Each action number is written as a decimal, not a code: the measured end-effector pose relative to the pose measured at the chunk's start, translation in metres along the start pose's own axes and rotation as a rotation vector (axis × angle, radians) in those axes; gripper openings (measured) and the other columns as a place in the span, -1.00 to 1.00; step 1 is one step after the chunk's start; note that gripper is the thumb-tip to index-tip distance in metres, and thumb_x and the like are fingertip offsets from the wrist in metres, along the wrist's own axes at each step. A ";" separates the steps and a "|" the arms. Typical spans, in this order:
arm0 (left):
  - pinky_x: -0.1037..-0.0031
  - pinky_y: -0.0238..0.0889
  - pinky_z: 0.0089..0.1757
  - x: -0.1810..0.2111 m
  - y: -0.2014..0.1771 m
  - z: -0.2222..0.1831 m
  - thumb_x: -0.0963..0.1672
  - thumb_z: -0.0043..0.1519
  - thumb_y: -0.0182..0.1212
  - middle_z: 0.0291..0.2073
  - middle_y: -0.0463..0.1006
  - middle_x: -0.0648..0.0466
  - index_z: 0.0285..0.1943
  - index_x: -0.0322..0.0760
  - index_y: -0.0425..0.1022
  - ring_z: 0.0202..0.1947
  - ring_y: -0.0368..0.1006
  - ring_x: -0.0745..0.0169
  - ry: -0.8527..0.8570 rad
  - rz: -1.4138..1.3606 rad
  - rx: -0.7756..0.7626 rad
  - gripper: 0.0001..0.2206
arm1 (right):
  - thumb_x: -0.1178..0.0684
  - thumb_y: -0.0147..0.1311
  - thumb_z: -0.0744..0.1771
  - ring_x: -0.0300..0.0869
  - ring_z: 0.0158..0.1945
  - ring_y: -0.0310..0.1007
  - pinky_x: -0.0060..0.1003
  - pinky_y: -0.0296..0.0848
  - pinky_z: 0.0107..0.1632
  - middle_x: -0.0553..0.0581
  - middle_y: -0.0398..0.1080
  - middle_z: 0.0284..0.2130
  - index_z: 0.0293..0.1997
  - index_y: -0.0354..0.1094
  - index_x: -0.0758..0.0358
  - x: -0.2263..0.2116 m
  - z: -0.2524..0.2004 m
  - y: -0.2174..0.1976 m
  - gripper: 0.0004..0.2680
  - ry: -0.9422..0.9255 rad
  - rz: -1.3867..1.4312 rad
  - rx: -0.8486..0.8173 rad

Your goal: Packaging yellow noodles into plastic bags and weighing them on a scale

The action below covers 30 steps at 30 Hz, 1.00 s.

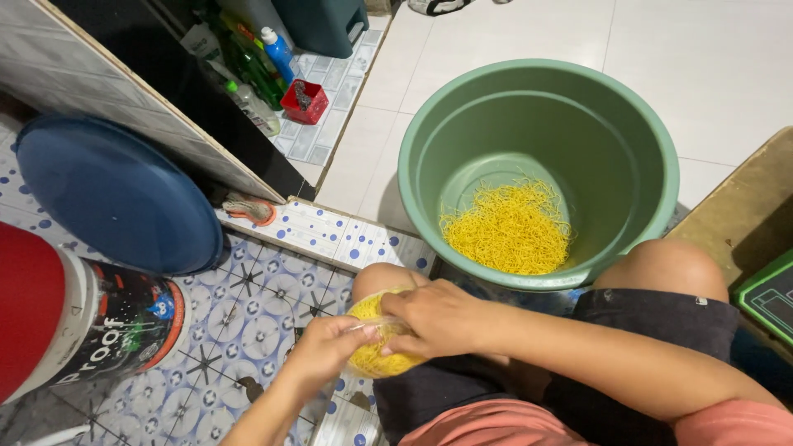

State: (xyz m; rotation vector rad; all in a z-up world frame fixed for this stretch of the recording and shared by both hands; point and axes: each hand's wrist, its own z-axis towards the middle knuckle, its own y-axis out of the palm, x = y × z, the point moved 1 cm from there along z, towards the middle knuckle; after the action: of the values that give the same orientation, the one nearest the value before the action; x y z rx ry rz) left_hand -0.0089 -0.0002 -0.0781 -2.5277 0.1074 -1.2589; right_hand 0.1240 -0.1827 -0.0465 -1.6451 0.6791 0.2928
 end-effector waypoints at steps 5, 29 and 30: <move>0.66 -0.16 -0.66 -0.003 0.002 0.006 -0.08 0.24 0.39 -0.80 0.29 0.25 -0.24 -0.28 0.73 -0.80 -0.02 0.49 -0.280 -0.410 -0.181 -0.83 | -0.15 -0.04 0.41 -0.22 -0.31 0.44 -0.30 0.34 -0.14 -0.03 0.52 -0.39 -0.20 0.47 0.03 0.035 0.015 0.031 -0.81 -0.014 0.401 -0.068; 0.22 0.26 -0.66 -0.046 0.047 -0.023 -0.01 0.32 0.16 -0.45 0.36 0.16 -0.11 -0.04 0.31 -0.60 0.43 0.12 0.808 1.133 0.496 -0.83 | -0.07 0.19 0.36 -0.44 -0.67 -0.09 -0.53 -0.17 -0.58 -0.16 0.12 -0.70 -0.35 0.44 0.12 0.062 0.034 0.040 -0.84 -0.018 1.289 -0.533; 0.22 0.26 -0.66 -0.039 0.045 -0.023 -0.01 0.32 0.16 -0.45 0.36 0.16 -0.11 -0.04 0.31 -0.60 0.43 0.12 0.807 1.133 0.499 -0.83 | -0.07 0.19 0.36 -0.44 -0.67 -0.09 -0.53 -0.17 -0.58 -0.16 0.12 -0.70 -0.35 0.44 0.12 0.058 0.032 0.036 -0.84 -0.019 1.288 -0.534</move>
State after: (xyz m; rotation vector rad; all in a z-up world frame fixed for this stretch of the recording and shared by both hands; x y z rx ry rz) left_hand -0.0476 -0.0400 -0.1095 -1.0411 1.0542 -1.3784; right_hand 0.1554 -0.1693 -0.1139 -1.4463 1.6924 1.4997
